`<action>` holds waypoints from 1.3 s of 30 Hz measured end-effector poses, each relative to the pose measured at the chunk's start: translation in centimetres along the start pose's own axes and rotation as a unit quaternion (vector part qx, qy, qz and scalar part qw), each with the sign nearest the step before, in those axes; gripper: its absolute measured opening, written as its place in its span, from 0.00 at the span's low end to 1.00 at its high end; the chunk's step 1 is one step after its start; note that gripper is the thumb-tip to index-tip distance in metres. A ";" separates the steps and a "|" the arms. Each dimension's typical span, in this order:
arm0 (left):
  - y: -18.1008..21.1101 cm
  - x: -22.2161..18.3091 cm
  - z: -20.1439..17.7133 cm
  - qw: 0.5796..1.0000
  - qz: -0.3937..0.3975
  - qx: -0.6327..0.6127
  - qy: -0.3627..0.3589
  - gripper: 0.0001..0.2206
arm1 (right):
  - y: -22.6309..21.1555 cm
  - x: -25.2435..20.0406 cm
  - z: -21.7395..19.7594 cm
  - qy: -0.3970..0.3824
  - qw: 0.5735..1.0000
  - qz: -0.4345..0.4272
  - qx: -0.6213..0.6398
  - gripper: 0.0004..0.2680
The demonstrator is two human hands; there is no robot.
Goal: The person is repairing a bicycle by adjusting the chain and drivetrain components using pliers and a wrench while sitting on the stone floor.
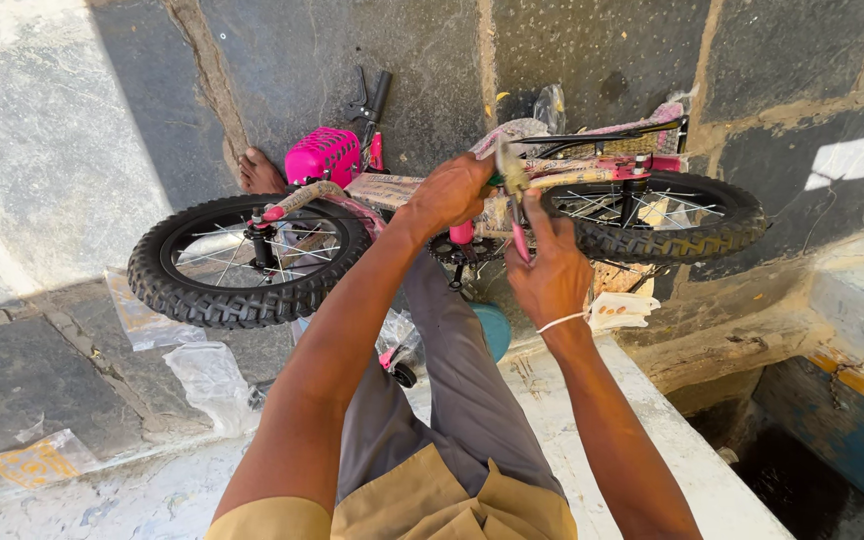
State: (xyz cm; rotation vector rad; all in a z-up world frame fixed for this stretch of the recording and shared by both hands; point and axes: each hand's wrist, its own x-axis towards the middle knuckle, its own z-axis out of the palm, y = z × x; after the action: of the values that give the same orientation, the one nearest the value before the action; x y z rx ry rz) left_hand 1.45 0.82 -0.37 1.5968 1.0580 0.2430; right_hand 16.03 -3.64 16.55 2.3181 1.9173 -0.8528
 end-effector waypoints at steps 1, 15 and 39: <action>0.0 0.5 0.0 1.000 0.014 0.016 0.004 0.14 | 0.2 0.6 -0.2 -0.032 0.999 0.015 -0.004 0.26; -0.6 0.9 2.0 0.999 -0.003 0.051 -0.001 0.19 | 1.0 -1.0 1.8 0.032 0.976 0.095 0.191 0.27; 0.9 -3.4 -2.4 0.970 -0.097 -0.195 0.107 0.16 | -0.5 -2.6 1.2 0.007 0.928 0.073 0.364 0.27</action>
State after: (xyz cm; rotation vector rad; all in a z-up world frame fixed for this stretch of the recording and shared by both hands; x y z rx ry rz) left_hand -1.66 0.02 2.45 1.1247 1.2371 0.4685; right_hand 14.81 -6.30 16.82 2.7741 1.5625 -1.7683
